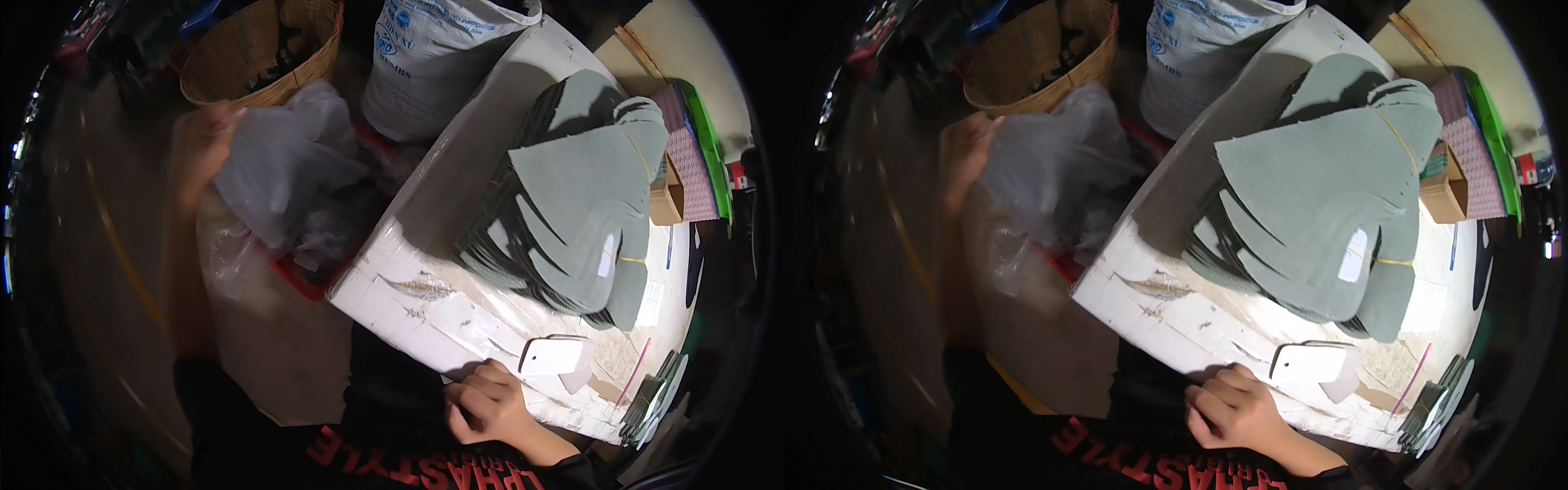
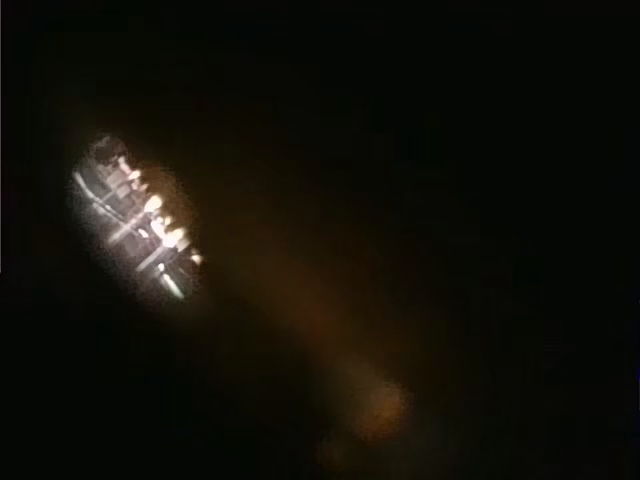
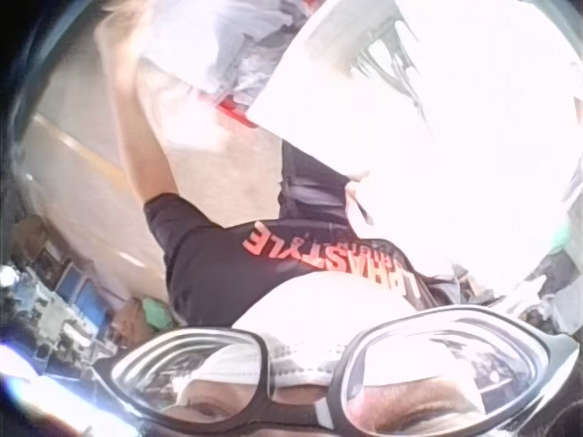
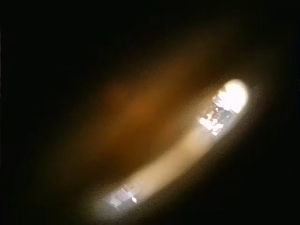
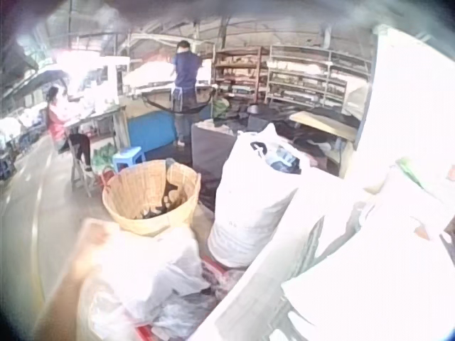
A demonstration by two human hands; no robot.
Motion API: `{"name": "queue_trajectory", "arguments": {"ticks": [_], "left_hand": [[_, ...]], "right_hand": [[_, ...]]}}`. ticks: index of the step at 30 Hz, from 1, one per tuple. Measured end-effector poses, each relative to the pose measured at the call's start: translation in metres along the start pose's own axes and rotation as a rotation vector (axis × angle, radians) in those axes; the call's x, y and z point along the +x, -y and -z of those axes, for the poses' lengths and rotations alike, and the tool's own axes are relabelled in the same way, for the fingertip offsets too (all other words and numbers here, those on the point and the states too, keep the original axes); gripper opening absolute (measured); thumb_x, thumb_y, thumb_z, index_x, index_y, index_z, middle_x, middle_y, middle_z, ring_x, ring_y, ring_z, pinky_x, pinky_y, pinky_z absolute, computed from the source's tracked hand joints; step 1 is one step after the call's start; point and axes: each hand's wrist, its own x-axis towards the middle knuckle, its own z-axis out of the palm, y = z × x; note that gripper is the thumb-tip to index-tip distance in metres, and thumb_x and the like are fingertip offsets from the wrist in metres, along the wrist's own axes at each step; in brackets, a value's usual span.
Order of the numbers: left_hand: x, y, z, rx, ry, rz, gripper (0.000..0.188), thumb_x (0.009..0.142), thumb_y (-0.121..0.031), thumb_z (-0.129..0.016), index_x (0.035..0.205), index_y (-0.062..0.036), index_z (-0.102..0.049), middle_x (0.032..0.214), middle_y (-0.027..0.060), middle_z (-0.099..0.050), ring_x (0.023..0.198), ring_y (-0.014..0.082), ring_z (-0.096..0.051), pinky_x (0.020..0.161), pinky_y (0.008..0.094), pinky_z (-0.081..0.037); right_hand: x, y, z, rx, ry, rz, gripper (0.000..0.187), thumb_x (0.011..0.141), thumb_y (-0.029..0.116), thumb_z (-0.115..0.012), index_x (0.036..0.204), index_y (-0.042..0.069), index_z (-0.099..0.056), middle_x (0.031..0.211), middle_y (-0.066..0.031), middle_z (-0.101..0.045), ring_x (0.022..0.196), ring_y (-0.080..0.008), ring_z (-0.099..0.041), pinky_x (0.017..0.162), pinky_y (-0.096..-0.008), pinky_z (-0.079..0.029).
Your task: The person writes on small white tags with a pink pen, then attaches them to stacks of grey shoe insoles. They place the tagged insoles into a clear plastic bag and continue the process with additional stacks.
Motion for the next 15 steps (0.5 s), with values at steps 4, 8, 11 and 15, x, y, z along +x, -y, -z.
{"name": "queue_trajectory", "arguments": {"ticks": [4, 8, 11, 15], "left_hand": [[-0.019, -0.075, 0.127, -0.070, -0.137, -0.108, 0.043, 0.101, -0.018, -0.078, 0.077, -0.0006, -0.046, 0.069, 0.0163, -0.039, 0.064, 0.0242, -0.036, 0.059, 0.0399, -0.039], [-0.079, -0.183, 0.202, -0.230, -0.005, -0.407, 0.040, 0.100, -0.017, -0.078, 0.080, -0.0011, -0.048, 0.069, 0.0153, -0.041, 0.064, 0.0236, -0.038, 0.059, 0.0391, -0.040], [-0.109, -0.256, 0.214, -0.352, 0.221, -0.667, 0.037, 0.099, -0.016, -0.078, 0.083, -0.0014, -0.049, 0.070, 0.0146, -0.042, 0.064, 0.0232, -0.039, 0.059, 0.0385, -0.041], [-0.125, -0.324, 0.211, -0.427, 0.454, -0.911, 0.033, 0.098, -0.015, -0.079, 0.086, -0.0019, -0.050, 0.070, 0.0137, -0.044, 0.064, 0.0226, -0.042, 0.059, 0.0377, -0.041]], "right_hand": [[0.003, 0.005, -0.003, -0.030, -0.073, 0.030, 0.017, 0.076, 0.006, -0.076, 0.091, 0.007, -0.071, 0.083, -0.0069, -0.070, 0.076, -0.0268, -0.067, 0.072, -0.0398, -0.055], [0.001, 0.012, -0.013, -0.032, -0.106, -0.015, 0.013, 0.084, 0.012, -0.077, 0.095, 0.009, -0.073, 0.083, -0.0080, -0.072, 0.078, -0.0290, -0.070, 0.076, -0.0409, -0.054], [0.001, 0.020, -0.027, 0.144, -0.167, 0.013, 0.021, 0.092, 0.018, -0.080, 0.109, 0.008, -0.073, 0.096, -0.0104, -0.074, 0.087, -0.0336, -0.073, 0.085, -0.0431, -0.057], [0.010, 0.036, -0.057, 0.429, -0.014, 0.144, 0.105, 0.088, 0.036, -0.091, 0.168, 0.001, -0.032, 0.159, -0.0252, -0.044, 0.147, -0.0442, -0.047, 0.122, -0.0475, -0.043]]}}
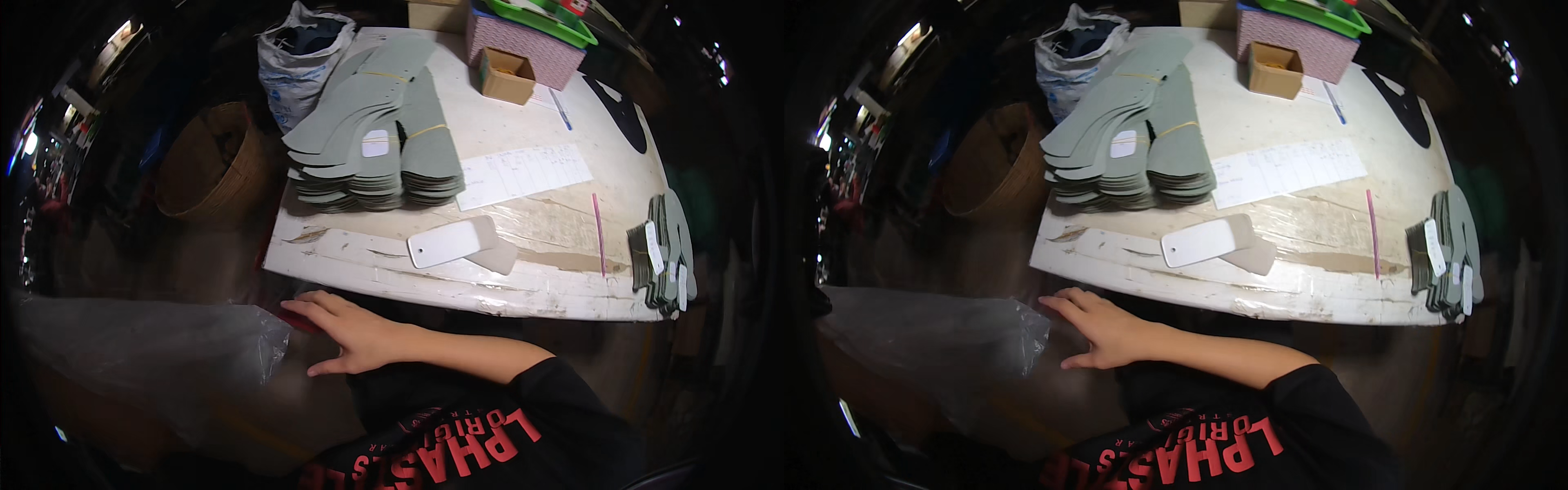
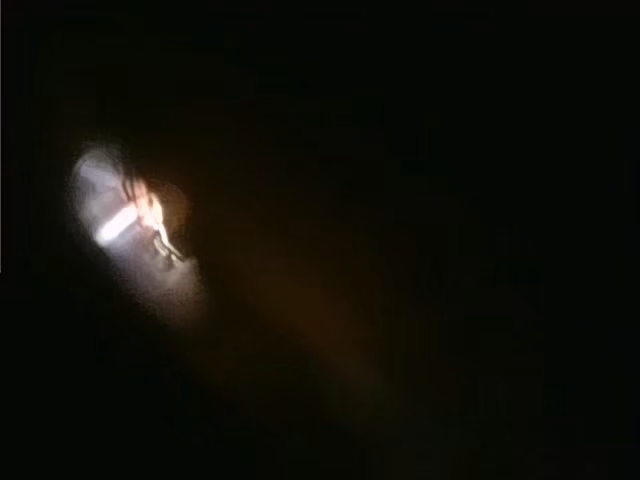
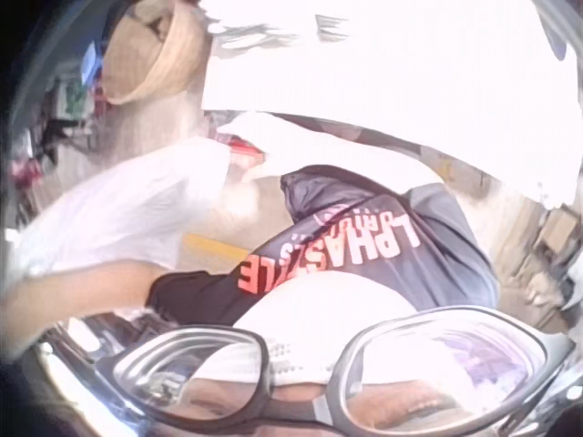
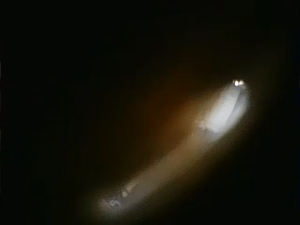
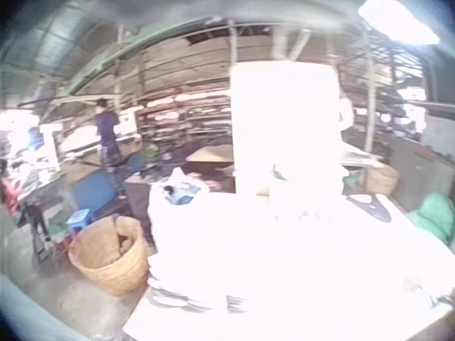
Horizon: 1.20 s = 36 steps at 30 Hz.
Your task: The person writes on small white tags with a pink pen, then attaches them to stacks of grey shoe insoles. They place the tagged insoles into a clear plastic bag and continue the process with additional stacks.
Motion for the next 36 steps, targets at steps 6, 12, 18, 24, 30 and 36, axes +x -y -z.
{"name": "queue_trajectory", "arguments": {"ticks": [6, 12, 18, 24, 30, 36], "left_hand": [[0.050, -0.036, -0.004, 0.058, 0.000, -0.089, 0.029, 0.096, -0.013, -0.079, 0.091, -0.0026, -0.053, 0.071, 0.0123, -0.046, 0.064, 0.0218, -0.045, 0.058, 0.0365, -0.043], [0.118, -0.044, 0.003, 0.209, -0.187, -0.117, 0.026, 0.095, -0.012, -0.079, 0.095, -0.0033, -0.055, 0.072, 0.0109, -0.049, 0.064, 0.0209, -0.048, 0.058, 0.0354, -0.044], [0.197, -0.035, 0.012, 0.308, -0.342, -0.135, 0.025, 0.093, -0.010, -0.080, 0.100, -0.0040, -0.057, 0.073, 0.0096, -0.052, 0.064, 0.0201, -0.051, 0.058, 0.0342, -0.045], [0.253, -0.026, 0.023, 0.339, -0.432, -0.131, 0.025, 0.091, -0.009, -0.080, 0.105, -0.0047, -0.059, 0.073, 0.0082, -0.054, 0.064, 0.0192, -0.055, 0.058, 0.0330, -0.047], [0.271, -0.015, 0.037, 0.332, -0.489, -0.130, 0.027, 0.090, -0.007, -0.080, 0.109, -0.0054, -0.062, 0.074, 0.0068, -0.057, 0.064, 0.0184, -0.058, 0.058, 0.0319, -0.048], [0.249, -0.028, 0.052, 0.263, -0.568, -0.154, 0.031, 0.088, -0.006, -0.081, 0.114, -0.0061, -0.064, 0.075, 0.0054, -0.060, 0.064, 0.0175, -0.061, 0.057, 0.0307, -0.049]], "right_hand": [[-0.024, 0.019, -0.026, 0.456, -0.021, 0.117, 0.137, 0.077, 0.027, -0.102, 0.173, 0.006, -0.006, 0.169, -0.0280, -0.032, 0.157, -0.0392, -0.040, 0.128, -0.0458, -0.038], [-0.075, 0.038, 0.020, 0.567, 0.085, 0.279, 0.143, 0.078, 0.022, -0.101, 0.174, 0.007, 0.003, 0.170, -0.0211, -0.034, 0.159, -0.0311, -0.035, 0.129, -0.0447, -0.034], [-0.138, 0.076, 0.045, 0.644, -0.229, 0.281, 0.152, 0.069, 0.044, -0.099, 0.175, 0.003, 0.001, 0.179, -0.0192, -0.017, 0.166, -0.0302, -0.019, 0.134, -0.0448, -0.019], [-0.162, 0.086, 0.045, 0.016, -0.864, 0.354, 0.154, 0.061, 0.033, -0.101, 0.175, 0.003, -0.002, 0.180, -0.0309, -0.004, 0.168, -0.0474, -0.009, 0.135, -0.0531, -0.015], [-0.147, 0.065, 0.048, -0.363, -1.264, 0.318, 0.150, 0.067, 0.019, -0.101, 0.174, 0.003, 0.003, 0.175, -0.0421, 0.004, 0.164, -0.0609, -0.002, 0.133, -0.0607, -0.017], [-0.202, 0.065, 0.035, -0.141, -0.828, -0.339, 0.101, 0.098, 0.025, -0.079, 0.173, 0.004, -0.014, 0.175, -0.0389, -0.013, 0.164, -0.0517, -0.022, 0.133, -0.0512, -0.027]]}}
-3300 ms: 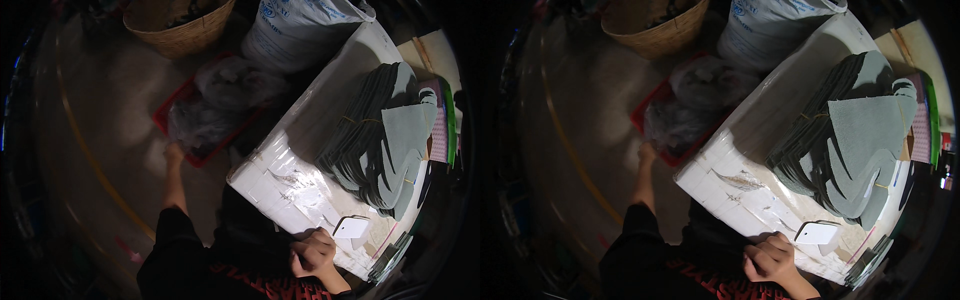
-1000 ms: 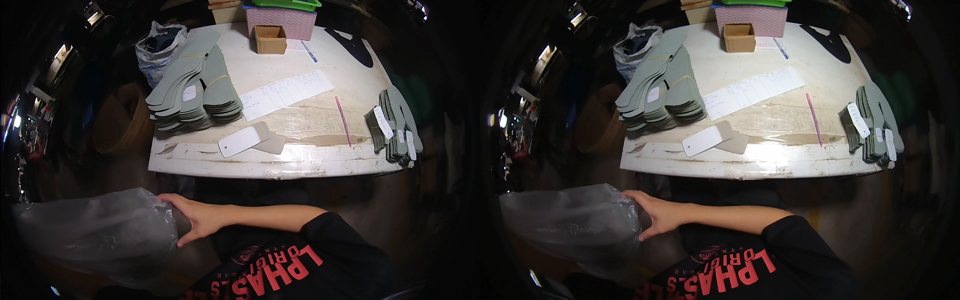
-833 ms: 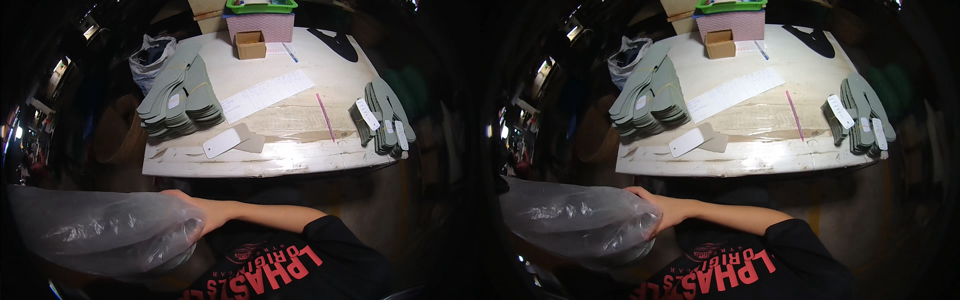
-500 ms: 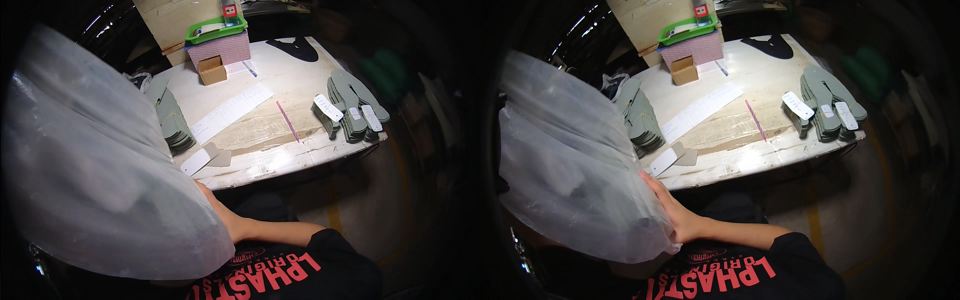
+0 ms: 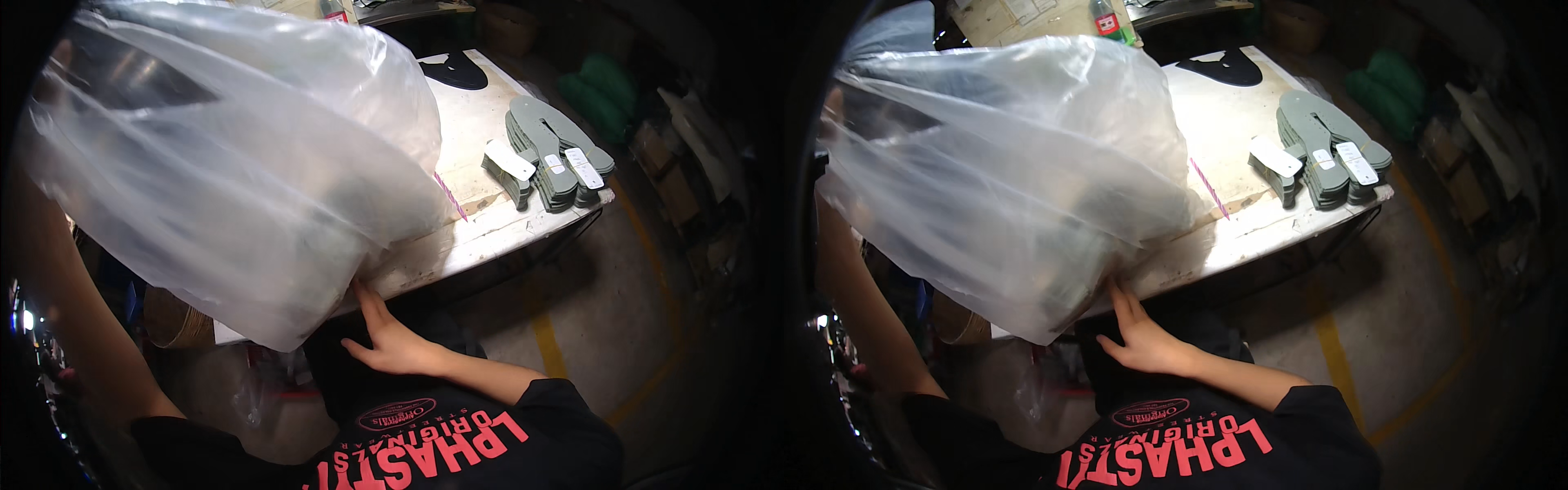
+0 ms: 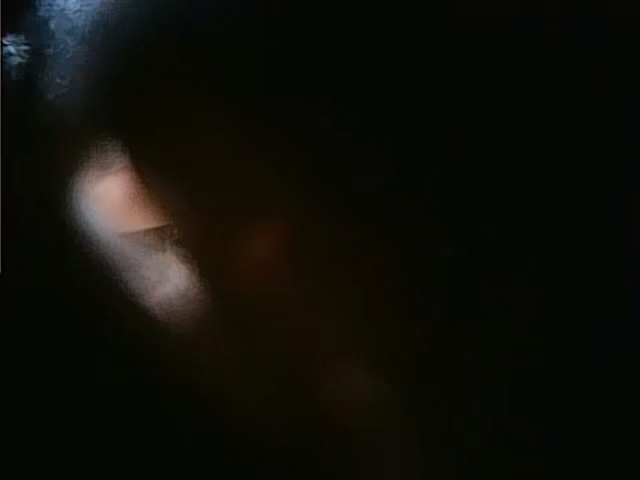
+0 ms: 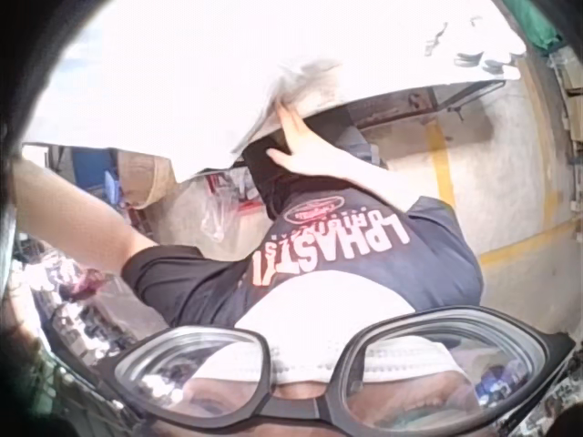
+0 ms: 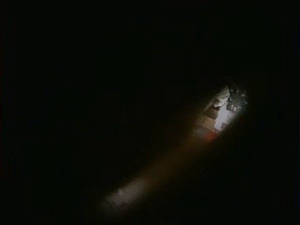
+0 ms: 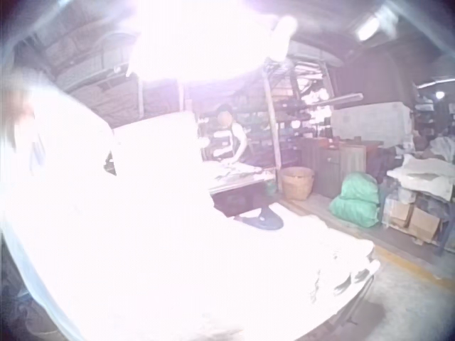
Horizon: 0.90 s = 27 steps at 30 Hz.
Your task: The person writes on small white tags with a pink pen, then attaches them to stacks of grey shoe insoles. They place the tagged insoles into a clear plastic bag and continue the process with additional stacks.
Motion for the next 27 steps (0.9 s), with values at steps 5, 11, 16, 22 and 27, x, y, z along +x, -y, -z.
{"name": "queue_trajectory", "arguments": {"ticks": [5, 11, 16, 22, 27], "left_hand": [[-0.065, -0.053, 0.044, -0.296, 0.146, -0.001, 0.035, 0.086, -0.005, -0.081, 0.118, -0.0067, -0.066, 0.076, 0.0042, -0.062, 0.064, 0.0168, -0.064, 0.057, 0.0297, -0.051], [-0.117, -0.106, 0.018, -0.766, 1.289, 0.001, 0.040, 0.089, -0.006, -0.079, 0.128, -0.0101, -0.069, 0.078, 0.0042, -0.067, 0.065, 0.0182, -0.070, 0.057, 0.0301, -0.054], [-0.124, -0.106, 0.012, -0.707, 0.969, -0.171, 0.025, 0.087, -0.014, -0.083, 0.112, -0.0133, -0.080, 0.066, 0.0024, -0.061, 0.053, 0.0203, -0.063, 0.050, 0.0335, -0.047], [-0.108, -0.077, 0.030, -0.235, 0.482, -0.287, 0.017, 0.085, -0.001, -0.081, 0.102, -0.0014, -0.079, 0.077, 0.0101, -0.072, 0.056, 0.0205, -0.063, 0.054, 0.0321, -0.046], [-0.036, -0.047, -0.022, -0.026, 0.120, -0.576, 0.019, 0.092, 0.016, -0.069, 0.106, 0.0051, -0.078, 0.095, 0.0166, -0.079, 0.075, 0.0258, -0.074, 0.068, 0.0304, -0.057]], "right_hand": [[-0.023, 0.030, 0.113, -0.176, 0.508, 0.207, 0.038, 0.105, 0.028, -0.072, 0.131, 0.000, -0.073, 0.116, -0.0223, -0.078, 0.110, -0.0404, -0.074, 0.101, -0.0446, -0.058], [-0.005, 0.117, 0.179, 0.198, 0.119, 0.548, 0.028, 0.105, 0.024, -0.064, 0.109, 0.000, -0.079, 0.113, -0.0148, -0.079, 0.100, -0.0366, -0.075, 0.092, -0.0475, -0.058], [0.036, 0.101, 0.137, -0.306, 0.572, 0.414, 0.049, 0.112, 0.043, -0.056, 0.135, 0.003, -0.072, 0.125, -0.0201, -0.075, 0.113, -0.0386, -0.071, 0.111, -0.0504, -0.049], [0.046, 0.064, 0.170, -0.754, 0.416, -0.165, 0.061, 0.111, 0.051, -0.056, 0.150, 0.005, -0.059, 0.133, -0.0256, -0.069, 0.123, -0.0445, -0.065, 0.108, -0.0521, -0.051], [0.053, 0.039, 0.202, -0.900, 0.086, -0.334, 0.079, 0.105, 0.059, -0.059, 0.156, -0.001, -0.051, 0.136, -0.0359, -0.065, 0.129, -0.0517, -0.063, 0.114, -0.0540, -0.047]]}}
